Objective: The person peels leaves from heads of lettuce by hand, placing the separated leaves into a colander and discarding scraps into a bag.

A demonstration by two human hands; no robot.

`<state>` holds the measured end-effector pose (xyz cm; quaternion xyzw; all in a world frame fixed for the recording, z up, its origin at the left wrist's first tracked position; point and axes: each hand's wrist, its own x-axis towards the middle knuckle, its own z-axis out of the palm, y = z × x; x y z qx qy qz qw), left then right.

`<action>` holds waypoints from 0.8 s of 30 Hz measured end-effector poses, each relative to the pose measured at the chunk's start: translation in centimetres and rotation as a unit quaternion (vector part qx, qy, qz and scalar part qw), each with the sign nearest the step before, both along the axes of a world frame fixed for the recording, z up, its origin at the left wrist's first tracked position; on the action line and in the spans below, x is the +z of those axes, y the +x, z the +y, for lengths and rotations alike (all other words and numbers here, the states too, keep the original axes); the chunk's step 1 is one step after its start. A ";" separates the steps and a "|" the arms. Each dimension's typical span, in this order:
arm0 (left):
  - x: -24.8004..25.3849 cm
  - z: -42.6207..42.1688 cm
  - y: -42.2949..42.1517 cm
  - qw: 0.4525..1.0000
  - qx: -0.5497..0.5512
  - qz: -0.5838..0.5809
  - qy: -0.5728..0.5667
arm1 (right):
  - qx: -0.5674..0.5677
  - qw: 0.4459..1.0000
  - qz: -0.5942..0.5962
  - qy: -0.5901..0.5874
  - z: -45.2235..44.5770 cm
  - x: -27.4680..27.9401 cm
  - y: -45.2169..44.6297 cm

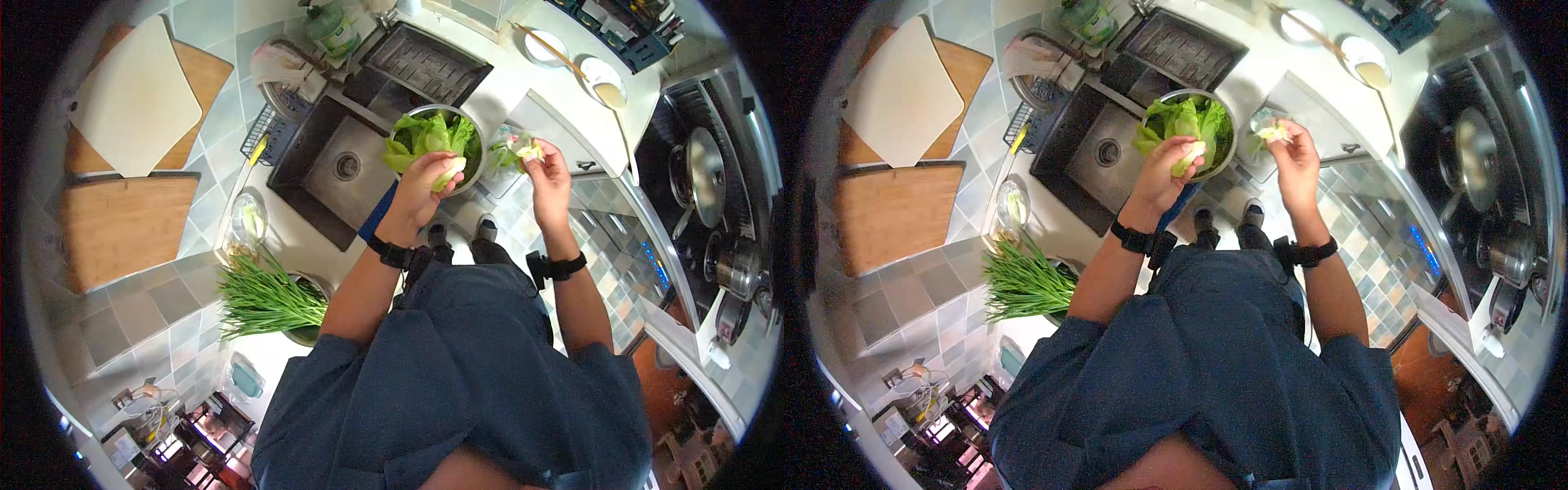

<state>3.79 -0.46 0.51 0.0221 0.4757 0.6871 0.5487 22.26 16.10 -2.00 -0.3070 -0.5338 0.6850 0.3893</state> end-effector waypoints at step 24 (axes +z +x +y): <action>-0.1 -5.6 1.5 0.973 0.162 0.072 -0.146 | -0.066 0.879 -0.471 -0.029 10.1 -34.2 4.6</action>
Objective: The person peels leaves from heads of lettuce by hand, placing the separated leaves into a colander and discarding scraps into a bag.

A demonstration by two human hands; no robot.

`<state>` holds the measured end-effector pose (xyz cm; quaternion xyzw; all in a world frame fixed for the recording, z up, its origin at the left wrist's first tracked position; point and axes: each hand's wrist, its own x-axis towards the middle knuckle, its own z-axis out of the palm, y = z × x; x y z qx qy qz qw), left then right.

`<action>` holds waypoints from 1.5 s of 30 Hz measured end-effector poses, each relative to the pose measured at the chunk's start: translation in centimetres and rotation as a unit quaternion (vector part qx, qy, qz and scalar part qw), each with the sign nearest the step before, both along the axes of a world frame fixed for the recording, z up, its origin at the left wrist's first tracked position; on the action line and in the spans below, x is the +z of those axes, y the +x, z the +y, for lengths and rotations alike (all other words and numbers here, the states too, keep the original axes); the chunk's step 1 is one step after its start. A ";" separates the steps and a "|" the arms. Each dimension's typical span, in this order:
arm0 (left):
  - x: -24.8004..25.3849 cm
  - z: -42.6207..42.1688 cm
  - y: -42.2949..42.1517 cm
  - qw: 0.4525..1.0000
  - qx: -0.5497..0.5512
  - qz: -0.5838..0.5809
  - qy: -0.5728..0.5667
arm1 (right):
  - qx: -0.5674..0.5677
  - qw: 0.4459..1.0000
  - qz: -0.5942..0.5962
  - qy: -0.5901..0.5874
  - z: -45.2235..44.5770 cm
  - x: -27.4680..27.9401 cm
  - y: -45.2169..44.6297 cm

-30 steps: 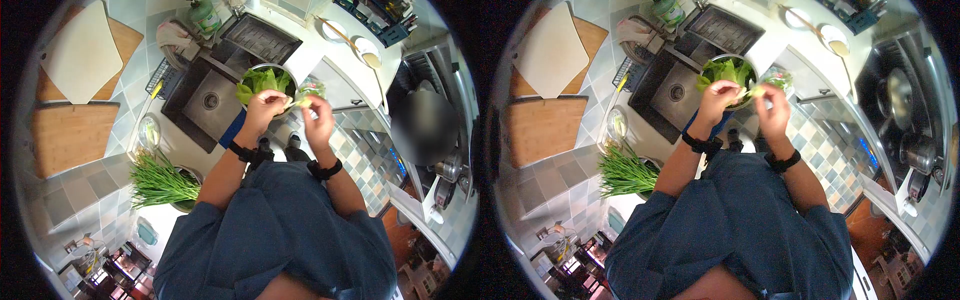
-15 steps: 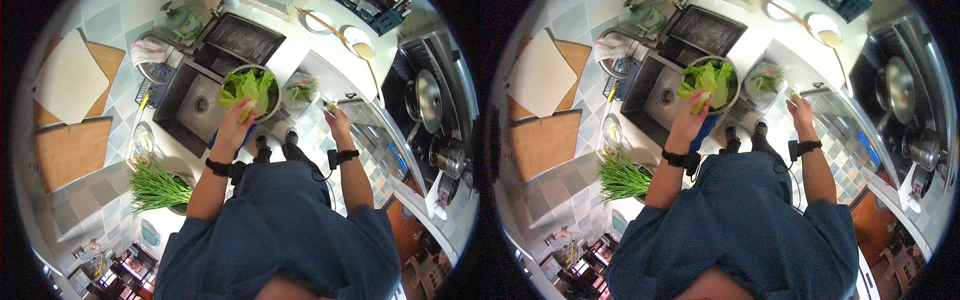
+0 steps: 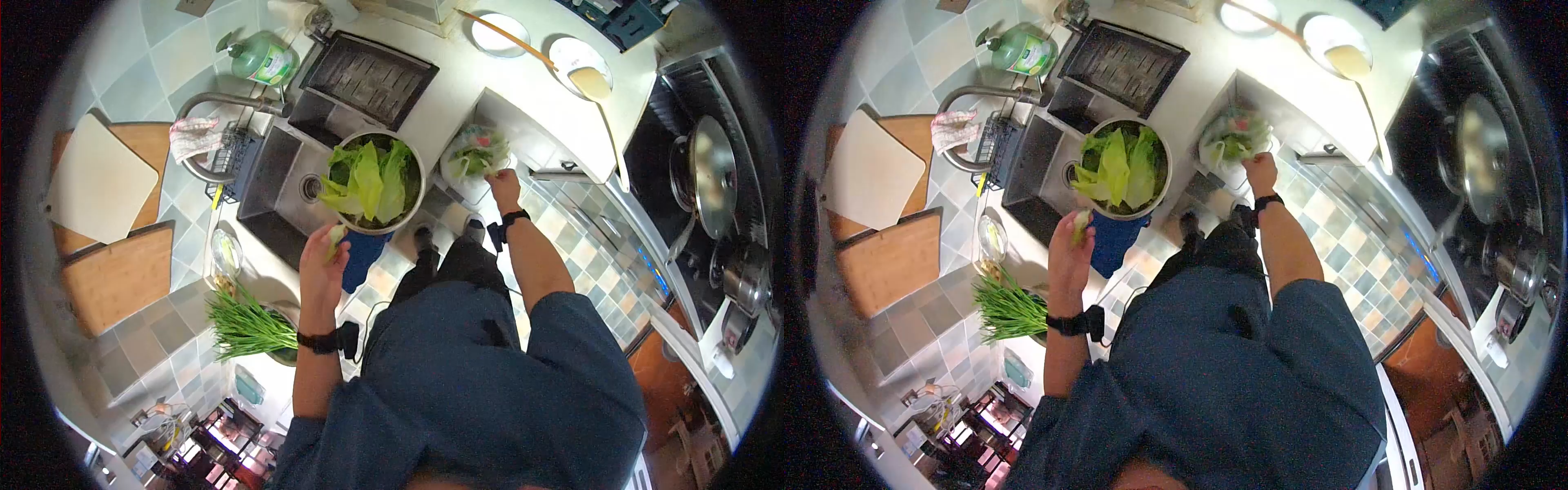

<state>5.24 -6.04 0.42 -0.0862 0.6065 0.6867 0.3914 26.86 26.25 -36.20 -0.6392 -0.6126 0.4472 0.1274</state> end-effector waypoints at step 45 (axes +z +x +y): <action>-11.0 1.1 -2.9 0.831 0.053 0.457 -0.313 | 0.358 0.897 0.261 -0.012 -1.2 22.0 -5.3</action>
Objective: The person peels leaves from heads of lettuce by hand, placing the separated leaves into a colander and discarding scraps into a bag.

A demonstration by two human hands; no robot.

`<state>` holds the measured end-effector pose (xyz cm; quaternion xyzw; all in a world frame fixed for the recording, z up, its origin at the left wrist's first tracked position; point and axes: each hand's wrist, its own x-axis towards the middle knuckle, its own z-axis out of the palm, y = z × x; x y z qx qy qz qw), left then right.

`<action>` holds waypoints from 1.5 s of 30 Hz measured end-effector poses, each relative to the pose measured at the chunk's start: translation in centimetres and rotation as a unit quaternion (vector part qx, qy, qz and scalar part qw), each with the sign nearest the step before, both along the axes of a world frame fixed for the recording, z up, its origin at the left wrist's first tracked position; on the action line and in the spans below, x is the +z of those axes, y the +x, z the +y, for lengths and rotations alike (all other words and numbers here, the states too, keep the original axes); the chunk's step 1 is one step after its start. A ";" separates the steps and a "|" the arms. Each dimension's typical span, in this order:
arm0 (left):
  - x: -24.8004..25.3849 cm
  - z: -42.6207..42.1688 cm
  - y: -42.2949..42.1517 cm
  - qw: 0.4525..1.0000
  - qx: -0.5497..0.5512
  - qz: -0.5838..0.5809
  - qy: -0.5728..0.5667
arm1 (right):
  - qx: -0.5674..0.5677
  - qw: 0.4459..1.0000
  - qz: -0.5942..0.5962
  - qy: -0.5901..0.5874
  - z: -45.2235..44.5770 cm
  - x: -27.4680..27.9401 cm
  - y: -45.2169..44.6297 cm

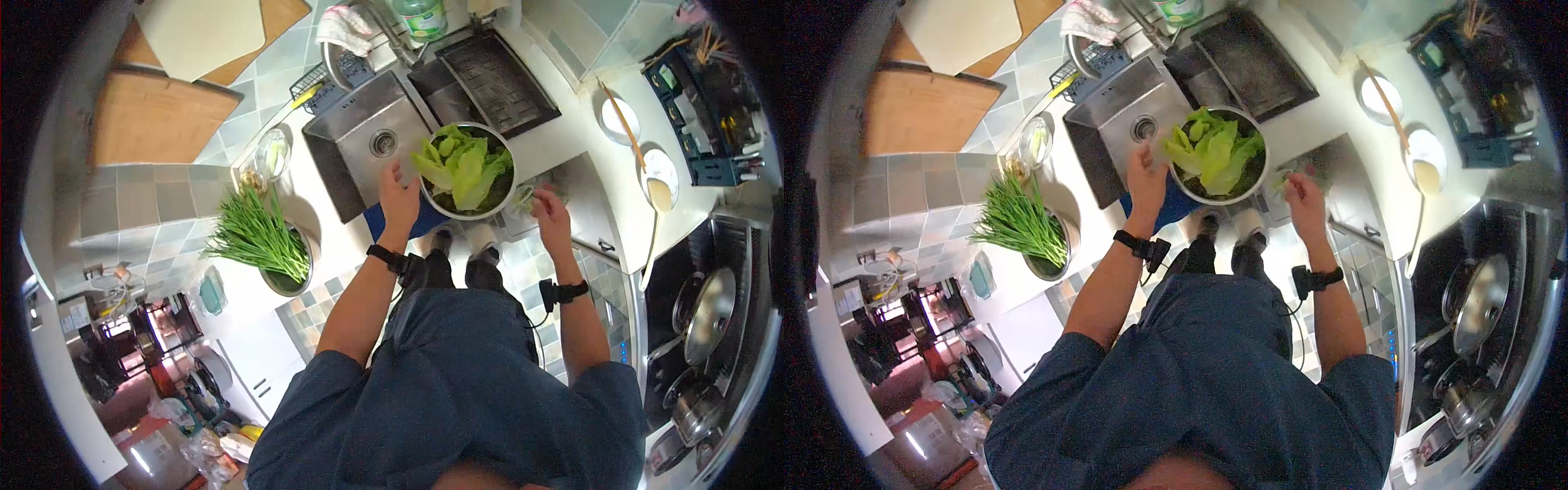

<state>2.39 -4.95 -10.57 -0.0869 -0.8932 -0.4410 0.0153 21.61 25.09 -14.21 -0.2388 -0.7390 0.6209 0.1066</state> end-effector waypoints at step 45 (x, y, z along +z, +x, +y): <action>11.2 5.0 -1.8 0.840 -0.324 -0.273 0.338 | 0.011 0.993 0.105 0.046 -9.4 16.6 -11.2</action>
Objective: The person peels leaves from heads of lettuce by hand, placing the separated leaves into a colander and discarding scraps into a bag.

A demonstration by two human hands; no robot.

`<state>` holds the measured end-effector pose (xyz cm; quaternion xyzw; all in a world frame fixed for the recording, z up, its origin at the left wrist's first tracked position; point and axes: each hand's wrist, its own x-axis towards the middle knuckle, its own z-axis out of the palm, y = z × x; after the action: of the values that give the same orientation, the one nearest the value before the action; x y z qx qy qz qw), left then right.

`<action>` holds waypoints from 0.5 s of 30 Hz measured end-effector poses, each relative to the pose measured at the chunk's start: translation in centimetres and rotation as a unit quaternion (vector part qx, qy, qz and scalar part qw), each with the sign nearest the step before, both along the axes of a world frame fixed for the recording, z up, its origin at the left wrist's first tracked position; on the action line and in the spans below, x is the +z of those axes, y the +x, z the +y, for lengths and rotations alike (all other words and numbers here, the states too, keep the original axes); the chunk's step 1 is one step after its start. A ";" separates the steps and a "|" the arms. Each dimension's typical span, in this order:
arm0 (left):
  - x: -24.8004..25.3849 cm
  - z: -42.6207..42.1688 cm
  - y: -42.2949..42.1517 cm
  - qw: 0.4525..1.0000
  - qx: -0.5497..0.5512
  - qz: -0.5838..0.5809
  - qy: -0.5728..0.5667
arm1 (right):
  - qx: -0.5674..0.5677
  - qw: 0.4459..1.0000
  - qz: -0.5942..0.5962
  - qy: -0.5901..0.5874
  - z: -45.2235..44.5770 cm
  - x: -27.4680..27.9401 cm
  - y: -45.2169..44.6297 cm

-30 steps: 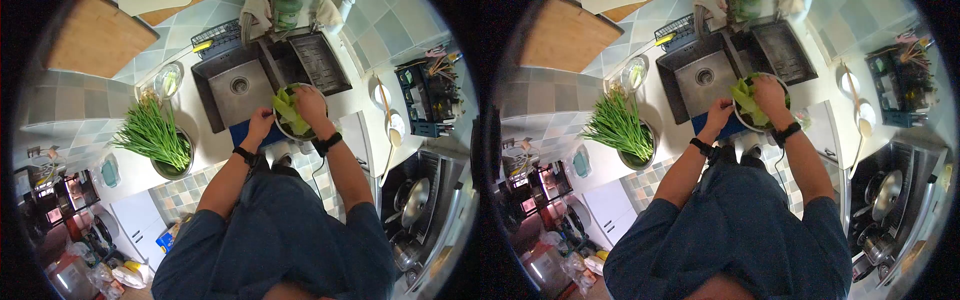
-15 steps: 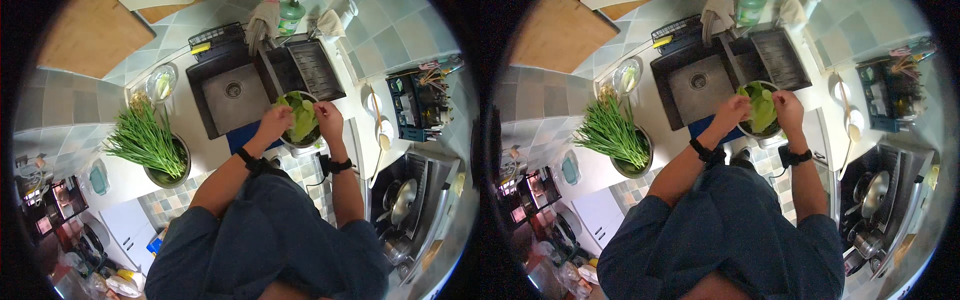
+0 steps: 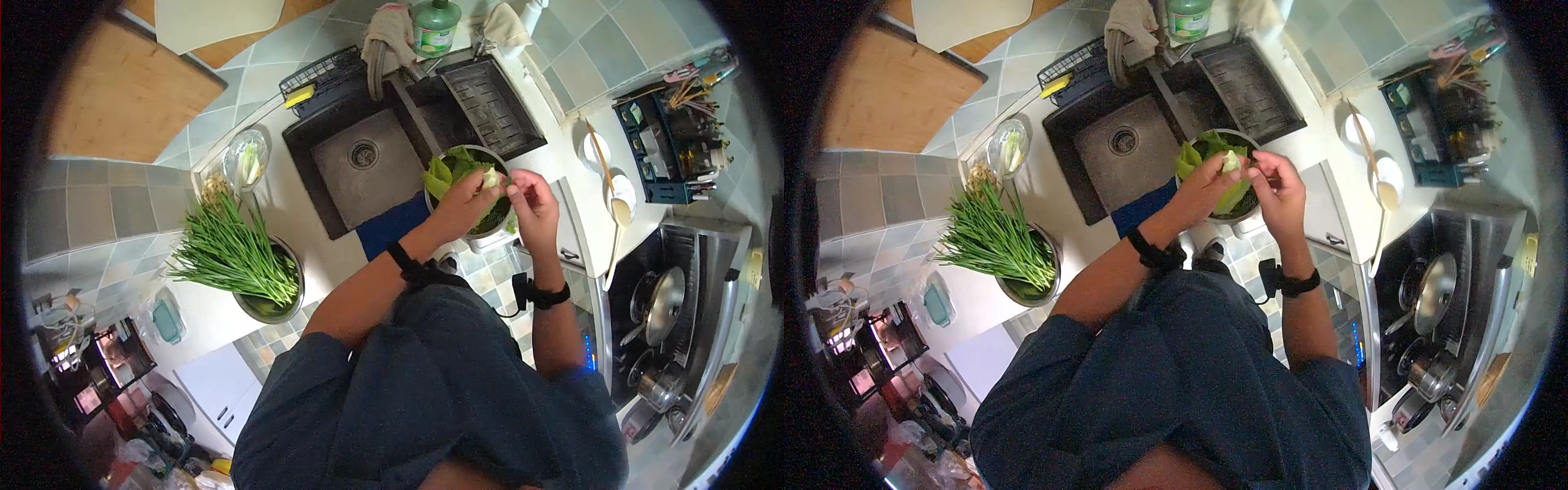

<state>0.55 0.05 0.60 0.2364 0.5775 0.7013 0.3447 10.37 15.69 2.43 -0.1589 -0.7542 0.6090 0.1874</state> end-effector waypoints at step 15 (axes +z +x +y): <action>4.3 -3.3 -1.1 0.988 -0.143 0.059 -0.008 | 0.236 0.940 -0.012 0.247 0.5 10.2 -1.2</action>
<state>-0.57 -3.20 4.94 0.3548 0.5628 0.6250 0.4084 9.14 16.22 12.67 0.0677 -0.8987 0.4286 0.0631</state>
